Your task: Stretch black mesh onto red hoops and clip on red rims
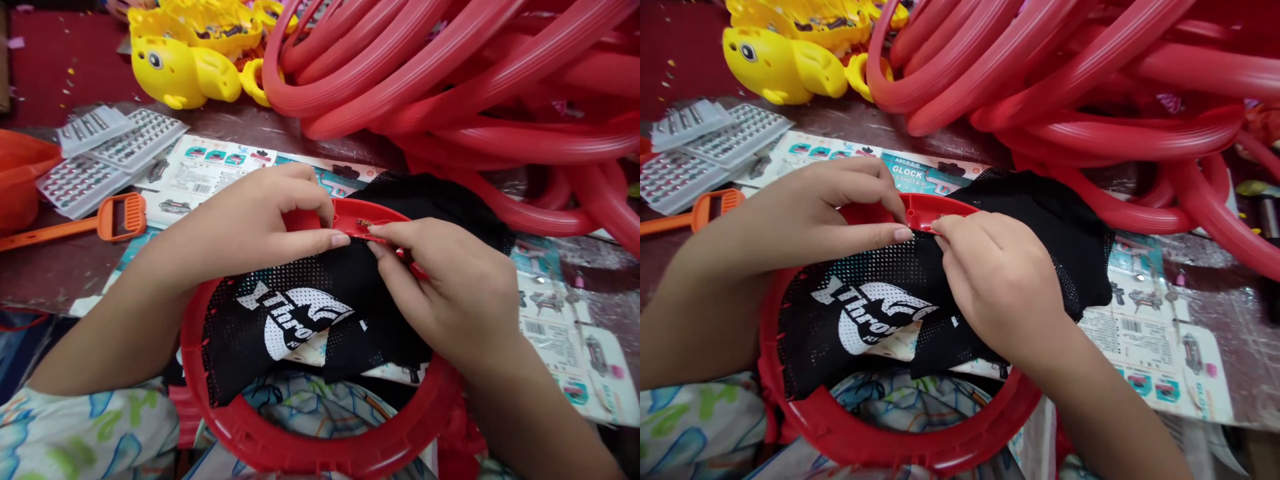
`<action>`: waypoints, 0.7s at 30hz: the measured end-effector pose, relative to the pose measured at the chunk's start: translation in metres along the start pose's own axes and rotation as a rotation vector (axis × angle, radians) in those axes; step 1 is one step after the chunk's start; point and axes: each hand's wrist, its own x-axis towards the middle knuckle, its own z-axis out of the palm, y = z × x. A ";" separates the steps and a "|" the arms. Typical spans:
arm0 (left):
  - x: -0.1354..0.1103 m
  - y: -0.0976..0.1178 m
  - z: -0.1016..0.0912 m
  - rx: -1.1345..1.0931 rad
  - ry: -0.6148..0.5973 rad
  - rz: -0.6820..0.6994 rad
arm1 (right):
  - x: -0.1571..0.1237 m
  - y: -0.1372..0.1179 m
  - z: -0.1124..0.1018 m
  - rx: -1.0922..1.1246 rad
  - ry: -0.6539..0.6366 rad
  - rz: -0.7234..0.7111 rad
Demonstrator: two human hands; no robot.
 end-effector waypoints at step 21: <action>0.004 -0.003 0.012 0.012 0.068 0.032 | 0.002 0.006 0.008 -0.014 0.090 -0.114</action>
